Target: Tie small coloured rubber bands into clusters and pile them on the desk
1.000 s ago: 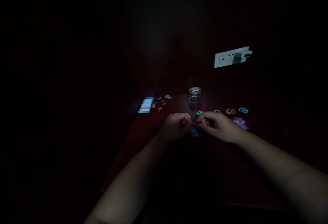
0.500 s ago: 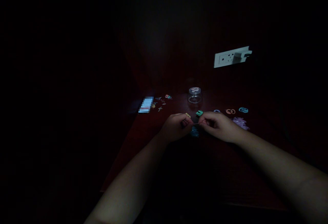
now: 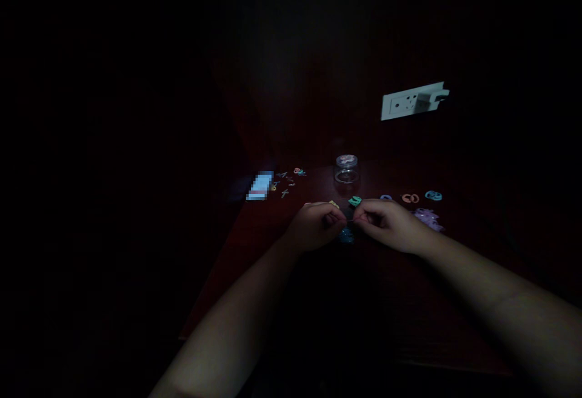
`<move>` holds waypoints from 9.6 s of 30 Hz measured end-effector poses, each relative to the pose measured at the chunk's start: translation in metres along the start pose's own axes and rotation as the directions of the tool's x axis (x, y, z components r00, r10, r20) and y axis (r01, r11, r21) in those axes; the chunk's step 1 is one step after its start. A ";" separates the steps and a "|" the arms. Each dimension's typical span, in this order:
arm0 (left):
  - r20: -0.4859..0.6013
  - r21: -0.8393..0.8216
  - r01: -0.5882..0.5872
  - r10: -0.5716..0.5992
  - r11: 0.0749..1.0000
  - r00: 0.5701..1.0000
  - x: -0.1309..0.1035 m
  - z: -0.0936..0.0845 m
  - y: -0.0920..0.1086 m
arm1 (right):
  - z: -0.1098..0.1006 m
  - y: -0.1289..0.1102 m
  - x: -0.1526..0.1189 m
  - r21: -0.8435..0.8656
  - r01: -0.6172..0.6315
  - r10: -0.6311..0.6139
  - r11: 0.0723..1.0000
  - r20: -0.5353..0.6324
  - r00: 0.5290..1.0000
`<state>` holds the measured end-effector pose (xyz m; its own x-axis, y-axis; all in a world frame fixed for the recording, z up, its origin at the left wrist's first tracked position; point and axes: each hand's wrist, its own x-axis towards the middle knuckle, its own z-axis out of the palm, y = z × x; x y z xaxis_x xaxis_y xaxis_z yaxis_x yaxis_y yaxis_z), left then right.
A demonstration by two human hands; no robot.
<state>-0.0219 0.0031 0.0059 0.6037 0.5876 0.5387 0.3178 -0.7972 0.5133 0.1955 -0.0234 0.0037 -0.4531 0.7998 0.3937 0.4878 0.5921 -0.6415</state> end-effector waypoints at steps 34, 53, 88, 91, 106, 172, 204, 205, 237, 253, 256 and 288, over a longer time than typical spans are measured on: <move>0.023 0.000 0.022 -0.022 1.000 0.999 0.000 0.001 -0.001 | -0.002 -0.004 -0.001 -0.003 0.020 -0.020 1.000 0.002 1.000; 0.027 0.006 0.029 -0.030 1.000 0.999 0.000 -0.001 0.001 | -0.002 -0.002 -0.001 0.004 -0.017 0.017 1.000 0.013 1.000; 0.001 0.020 0.003 -0.003 1.000 1.000 0.000 -0.001 0.001 | 0.000 -0.002 -0.002 0.012 -0.060 0.060 0.998 0.056 0.997; -0.004 0.014 -0.003 0.003 1.000 1.000 -0.001 -0.001 0.000 | -0.001 -0.002 -0.002 0.020 -0.062 0.061 0.998 0.057 0.997; -0.016 0.026 0.015 -0.015 1.000 1.000 0.000 -0.001 0.002 | -0.002 -0.003 -0.002 0.000 -0.066 0.066 0.998 0.082 0.994; -0.320 0.320 0.752 -0.682 0.576 0.658 -0.015 -0.046 -0.099 | -0.035 0.006 0.001 -0.383 -0.299 0.285 0.874 -0.095 0.954; -0.191 0.041 0.109 -0.099 0.993 0.977 0.006 0.016 0.013 | -0.002 -0.001 -0.001 -0.082 -0.052 0.053 0.995 0.006 0.999; -0.182 0.044 0.106 -0.096 0.993 0.979 0.005 0.016 0.013 | -0.002 -0.001 -0.001 -0.082 -0.054 0.055 0.995 0.006 0.998; -0.092 0.059 0.122 -0.116 0.991 0.989 0.002 0.011 0.011 | -0.004 -0.004 0.001 -0.099 0.063 -0.074 0.993 -0.116 0.990; -0.092 -0.012 0.158 -0.158 0.987 0.983 0.001 0.009 0.008 | -0.007 -0.006 0.001 -0.113 0.074 -0.098 0.991 -0.228 0.969; -0.092 -0.018 0.149 -0.150 0.989 0.984 0.001 0.010 0.006 | -0.006 -0.005 0.001 -0.094 0.099 -0.115 0.991 -0.190 0.975; -0.080 0.026 0.120 -0.118 0.992 0.990 0.000 0.006 0.008 | -0.005 -0.003 0.002 -0.115 0.084 -0.104 0.990 -0.178 0.978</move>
<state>-0.0147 -0.0040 0.0064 0.5021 0.6864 0.5261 0.4067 -0.7243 0.5568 0.1966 -0.0233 0.0094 -0.3610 0.7386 0.5693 0.5302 0.6648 -0.5262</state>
